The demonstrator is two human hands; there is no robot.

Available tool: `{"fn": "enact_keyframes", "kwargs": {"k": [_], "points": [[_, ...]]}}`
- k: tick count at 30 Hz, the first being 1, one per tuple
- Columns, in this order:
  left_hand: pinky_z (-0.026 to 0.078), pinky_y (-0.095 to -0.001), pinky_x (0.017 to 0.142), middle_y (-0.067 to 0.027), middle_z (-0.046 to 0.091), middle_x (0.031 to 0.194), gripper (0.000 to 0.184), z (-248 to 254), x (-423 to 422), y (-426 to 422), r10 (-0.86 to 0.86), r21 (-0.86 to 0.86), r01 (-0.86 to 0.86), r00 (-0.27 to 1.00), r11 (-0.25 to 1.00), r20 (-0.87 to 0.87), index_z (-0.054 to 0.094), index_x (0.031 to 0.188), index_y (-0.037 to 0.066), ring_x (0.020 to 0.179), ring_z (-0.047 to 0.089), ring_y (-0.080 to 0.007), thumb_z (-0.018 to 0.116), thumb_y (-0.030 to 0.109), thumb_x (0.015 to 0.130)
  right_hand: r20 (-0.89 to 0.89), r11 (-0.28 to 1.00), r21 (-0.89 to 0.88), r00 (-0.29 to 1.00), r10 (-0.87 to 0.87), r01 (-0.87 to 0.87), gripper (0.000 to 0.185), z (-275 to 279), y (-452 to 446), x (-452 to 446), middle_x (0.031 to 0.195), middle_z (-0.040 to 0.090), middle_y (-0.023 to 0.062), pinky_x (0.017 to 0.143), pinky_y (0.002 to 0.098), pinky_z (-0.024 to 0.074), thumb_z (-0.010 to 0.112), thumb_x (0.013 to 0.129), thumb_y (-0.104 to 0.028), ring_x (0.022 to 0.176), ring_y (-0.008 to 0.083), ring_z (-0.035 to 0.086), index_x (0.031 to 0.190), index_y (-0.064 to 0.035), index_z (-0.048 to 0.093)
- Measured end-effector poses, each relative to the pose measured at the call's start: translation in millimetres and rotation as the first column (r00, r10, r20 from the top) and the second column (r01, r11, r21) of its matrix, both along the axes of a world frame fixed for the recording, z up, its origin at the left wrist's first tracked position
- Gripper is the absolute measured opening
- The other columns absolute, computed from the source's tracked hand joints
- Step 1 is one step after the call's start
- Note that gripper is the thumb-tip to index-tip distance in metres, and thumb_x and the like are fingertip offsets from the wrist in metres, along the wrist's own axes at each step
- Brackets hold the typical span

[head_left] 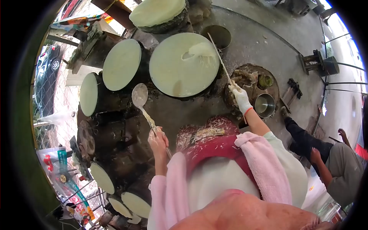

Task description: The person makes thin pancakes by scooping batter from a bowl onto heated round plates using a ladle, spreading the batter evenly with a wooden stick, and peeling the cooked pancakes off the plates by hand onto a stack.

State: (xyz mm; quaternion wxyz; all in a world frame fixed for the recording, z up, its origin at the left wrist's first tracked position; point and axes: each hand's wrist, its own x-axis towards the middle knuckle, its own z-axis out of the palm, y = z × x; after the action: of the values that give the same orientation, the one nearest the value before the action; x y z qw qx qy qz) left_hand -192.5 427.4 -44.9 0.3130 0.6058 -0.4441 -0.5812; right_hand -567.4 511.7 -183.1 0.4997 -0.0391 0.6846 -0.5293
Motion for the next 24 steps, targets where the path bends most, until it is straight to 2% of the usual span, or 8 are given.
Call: {"fn": "enact_keyframes", "kwargs": {"k": [4,9,10,13,16,17,20,24], "points": [[0.029,-0.0245,0.035,-0.0011,0.045,0.059,0.019,-7.7,-1.8,-1.5,-0.017,0.009,0.017,1.0,1.0,-0.008,0.053,0.1,-0.001,0.037,0.04,-0.0094,0.047,0.016,0.1,0.087,0.978,-0.015,0.974,0.209,-0.209,0.045,11.5,-2.2,21.3,0.065,0.05,-0.0063,0.039,0.0242,0.0326,0.063,0.094,-0.034,0.044,0.0047,0.039,0.135,-0.0175,0.058],[0.032,-0.0282,0.033,-0.004,0.046,0.059,0.023,-21.4,-21.0,-44.7,-0.104,0.047,0.106,0.994,0.993,-0.047,0.053,0.098,-0.003,0.035,0.044,-0.0153,0.051,0.02,0.099,-0.17,0.944,-0.298,0.981,0.095,-0.143,0.052,-15.5,-25.8,-11.2,0.121,0.06,0.0043,0.084,0.0179,0.0436,0.062,0.095,-0.018,0.095,0.0059,0.055,0.14,0.0038,0.047],[0.032,-0.028,0.034,-0.0022,0.042,0.058,0.027,-25.4,-27.2,-58.2,-0.138,0.037,0.141,0.989,0.989,-0.056,0.054,0.098,-0.003,0.036,0.042,-0.015,0.053,0.024,0.098,-0.137,0.971,-0.171,0.98,0.142,-0.165,0.052,-22.5,-28.6,-21.7,0.125,0.059,0.004,0.083,0.0188,0.044,0.062,0.094,-0.016,0.095,0.0067,0.055,0.141,0.0026,0.048],[0.032,-0.0286,0.032,-0.0046,0.046,0.056,0.024,-50.5,-51.5,-112.9,-0.272,-0.008,0.272,0.962,0.962,-0.028,0.054,0.087,-0.002,0.034,0.044,-0.0155,0.052,0.02,0.096,-0.143,0.936,-0.162,0.946,0.291,-0.312,0.049,-41.0,-29.8,-5.0,0.111,0.063,-0.0024,0.073,0.0183,0.0415,0.063,0.095,-0.02,0.081,0.0028,0.049,0.137,0.0018,0.052],[0.032,-0.0305,0.035,-0.0047,0.046,0.056,0.024,-65.0,-86.8,-164.2,-0.408,-0.061,0.405,0.912,0.912,-0.046,0.053,0.079,0.0,0.036,0.044,-0.0157,0.052,0.019,0.093,-0.132,0.938,-0.029,0.931,0.34,-0.346,0.047,28.3,-24.3,11.5,0.112,0.063,-0.0018,0.075,0.0191,0.0425,0.065,0.094,-0.021,0.084,0.003,0.05,0.135,0.001,0.055],[0.032,-0.0305,0.036,-0.0046,0.046,0.056,0.024,-66.1,-100.8,-177.1,-0.421,-0.037,0.419,0.905,0.907,-0.061,0.053,0.079,0.0,0.036,0.044,-0.0156,0.053,0.02,0.092,-0.14,0.943,-0.177,0.955,0.261,-0.283,0.048,-30.9,-17.3,-0.1,0.111,0.063,-0.002,0.077,0.0193,0.0428,0.065,0.094,-0.022,0.087,0.0033,0.051,0.135,0.0002,0.055],[0.034,-0.0295,0.038,-0.005,0.048,0.058,0.023,-77.6,-136.5,-207.5,-0.455,-0.05,0.454,0.874,0.89,-0.172,0.053,0.078,-0.001,0.04,0.045,-0.0155,0.054,0.019,0.09,-0.347,0.966,-0.067,0.913,0.213,-0.25,0.048,-11.3,-15.1,24.5,0.114,0.064,0.0003,0.083,0.0191,0.0435,0.065,0.094,-0.019,0.093,0.0038,0.053,0.137,-0.0006,0.054],[0.035,-0.0295,0.04,-0.006,0.049,0.06,0.021,-80.6,-168.2,-224.3,-0.481,-0.003,0.496,0.841,0.868,-0.248,0.053,0.078,-0.001,0.043,0.046,-0.016,0.055,0.017,0.089,-0.251,0.959,-0.126,0.943,0.218,-0.255,0.047,16.0,-0.3,54.5,0.133,0.059,0.0087,0.1,0.0226,0.0414,0.063,0.093,-0.007,0.114,0.0103,0.055,0.137,0.0046,0.051]]}}
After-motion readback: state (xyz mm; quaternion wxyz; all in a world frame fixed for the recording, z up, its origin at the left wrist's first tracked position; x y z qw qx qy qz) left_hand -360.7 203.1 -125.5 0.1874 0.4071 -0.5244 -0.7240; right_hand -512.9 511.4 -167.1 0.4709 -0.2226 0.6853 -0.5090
